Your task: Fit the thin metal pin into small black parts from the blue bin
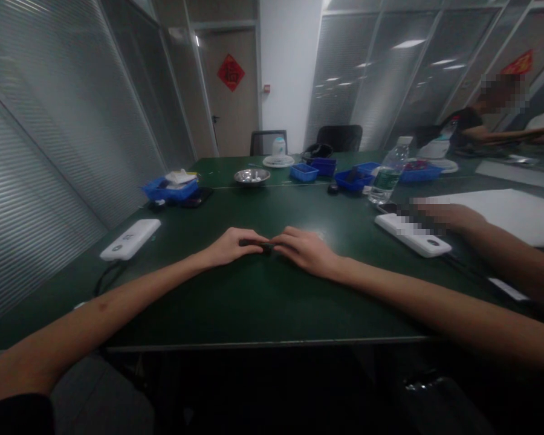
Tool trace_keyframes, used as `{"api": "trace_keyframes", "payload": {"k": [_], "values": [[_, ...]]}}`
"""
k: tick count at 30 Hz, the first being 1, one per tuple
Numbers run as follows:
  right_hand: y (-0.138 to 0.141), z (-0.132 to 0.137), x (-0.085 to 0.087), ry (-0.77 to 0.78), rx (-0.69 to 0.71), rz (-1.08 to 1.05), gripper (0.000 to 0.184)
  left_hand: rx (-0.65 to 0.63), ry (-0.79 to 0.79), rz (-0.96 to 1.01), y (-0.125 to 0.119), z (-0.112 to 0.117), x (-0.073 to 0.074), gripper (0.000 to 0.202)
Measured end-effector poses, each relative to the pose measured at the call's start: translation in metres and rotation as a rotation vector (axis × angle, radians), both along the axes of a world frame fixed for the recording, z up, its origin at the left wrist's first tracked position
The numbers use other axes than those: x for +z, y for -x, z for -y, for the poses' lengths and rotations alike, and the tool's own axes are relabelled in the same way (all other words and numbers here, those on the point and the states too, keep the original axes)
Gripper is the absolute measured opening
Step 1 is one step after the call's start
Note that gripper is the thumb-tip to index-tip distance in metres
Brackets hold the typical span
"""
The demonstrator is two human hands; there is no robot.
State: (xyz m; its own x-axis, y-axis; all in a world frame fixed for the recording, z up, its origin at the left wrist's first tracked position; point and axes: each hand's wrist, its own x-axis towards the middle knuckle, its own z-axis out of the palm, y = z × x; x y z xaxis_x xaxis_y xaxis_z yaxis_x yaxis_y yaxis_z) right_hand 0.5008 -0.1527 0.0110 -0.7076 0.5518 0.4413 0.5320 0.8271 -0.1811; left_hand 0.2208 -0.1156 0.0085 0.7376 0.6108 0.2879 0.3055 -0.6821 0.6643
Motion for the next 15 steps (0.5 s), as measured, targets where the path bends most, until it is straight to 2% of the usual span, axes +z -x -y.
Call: {"api": "trace_keyframes", "payload": {"k": [3, 6, 10, 13, 15], "values": [[0.0005, -0.0025, -0.0015, 0.025, -0.015, -0.025, 0.033, 0.001, 0.041, -0.006, -0.0009, 0.0, 0.0, 0.041], [0.0011, -0.0034, -0.0015, 0.034, -0.101, -0.027, 0.031, 0.03, 0.039, -0.012, -0.0019, 0.0005, 0.0005, 0.045], [0.0, -0.0048, 0.0002, 0.081, -0.239, -0.045, 0.028, 0.097, -0.056, -0.059, -0.0008, -0.0001, 0.0015, 0.046], [-0.0014, -0.0061, 0.0014, 0.121, -0.297, -0.061, 0.029, 0.129, -0.123, -0.099, 0.0011, -0.0019, 0.0007, 0.049], [-0.002, -0.0066, 0.002, 0.138, -0.323, -0.071, 0.029, 0.133, -0.176, -0.139, 0.0024, -0.004, -0.0016, 0.043]]}}
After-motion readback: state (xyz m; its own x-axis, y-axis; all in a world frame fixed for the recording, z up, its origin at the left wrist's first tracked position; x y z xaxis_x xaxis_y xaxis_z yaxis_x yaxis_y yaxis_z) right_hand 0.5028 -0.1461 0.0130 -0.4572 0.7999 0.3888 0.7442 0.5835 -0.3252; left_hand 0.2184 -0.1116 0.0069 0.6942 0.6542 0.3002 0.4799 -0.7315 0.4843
